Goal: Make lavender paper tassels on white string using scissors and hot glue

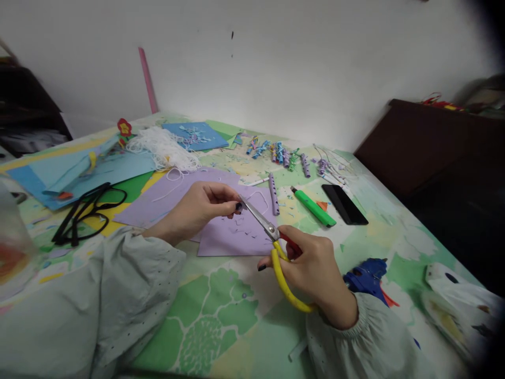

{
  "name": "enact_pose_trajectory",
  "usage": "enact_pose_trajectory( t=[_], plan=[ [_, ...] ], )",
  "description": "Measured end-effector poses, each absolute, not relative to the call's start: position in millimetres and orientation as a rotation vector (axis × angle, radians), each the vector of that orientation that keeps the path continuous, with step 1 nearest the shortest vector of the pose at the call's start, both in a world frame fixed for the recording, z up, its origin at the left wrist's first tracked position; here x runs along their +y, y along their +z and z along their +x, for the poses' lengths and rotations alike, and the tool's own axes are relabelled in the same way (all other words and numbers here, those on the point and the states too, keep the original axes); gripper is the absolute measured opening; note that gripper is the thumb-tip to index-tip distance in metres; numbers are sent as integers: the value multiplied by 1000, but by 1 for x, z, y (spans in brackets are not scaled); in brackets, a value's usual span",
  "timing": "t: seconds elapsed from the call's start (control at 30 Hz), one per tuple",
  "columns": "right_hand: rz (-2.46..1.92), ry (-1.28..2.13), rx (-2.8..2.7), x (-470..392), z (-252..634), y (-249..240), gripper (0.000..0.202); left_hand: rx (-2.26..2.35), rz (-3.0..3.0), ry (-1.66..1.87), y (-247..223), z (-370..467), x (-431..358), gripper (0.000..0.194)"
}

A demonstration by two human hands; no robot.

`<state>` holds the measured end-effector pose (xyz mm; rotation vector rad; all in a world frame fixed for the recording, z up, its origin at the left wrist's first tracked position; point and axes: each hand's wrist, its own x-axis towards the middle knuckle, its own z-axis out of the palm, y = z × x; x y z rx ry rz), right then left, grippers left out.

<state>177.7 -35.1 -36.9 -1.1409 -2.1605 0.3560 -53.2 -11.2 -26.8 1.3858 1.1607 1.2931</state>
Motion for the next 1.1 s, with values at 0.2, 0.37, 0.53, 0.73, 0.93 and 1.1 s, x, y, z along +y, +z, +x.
enact_pose_trajectory(
  t=[0.2, 0.37, 0.53, 0.73, 0.93, 1.1],
  plan=[
    [-1339, 341, -2062, -31, 179, -36, 32, 1173, 1386, 1293, -25, -52, -12, 9],
    [-1376, 382, -2090, -29, 178, -37, 32, 1157, 1310, 1308, -25, -48, -14, 7],
    [-1491, 307, -2131, -26, 178, -41, 22, 1089, 1212, 1314, -26, -46, -13, 7],
    [-1636, 253, -2286, -19, 180, -48, 27, 1027, 1190, 1272, -34, -35, -18, 25],
    [-1702, 201, -2225, -16, 182, -46, 37, 1002, 1240, 1034, -46, -6, -34, 24],
    [-1337, 188, -2147, -20, 186, -41, 25, 980, 1150, 1010, -50, 4, -40, 20]
  ],
)
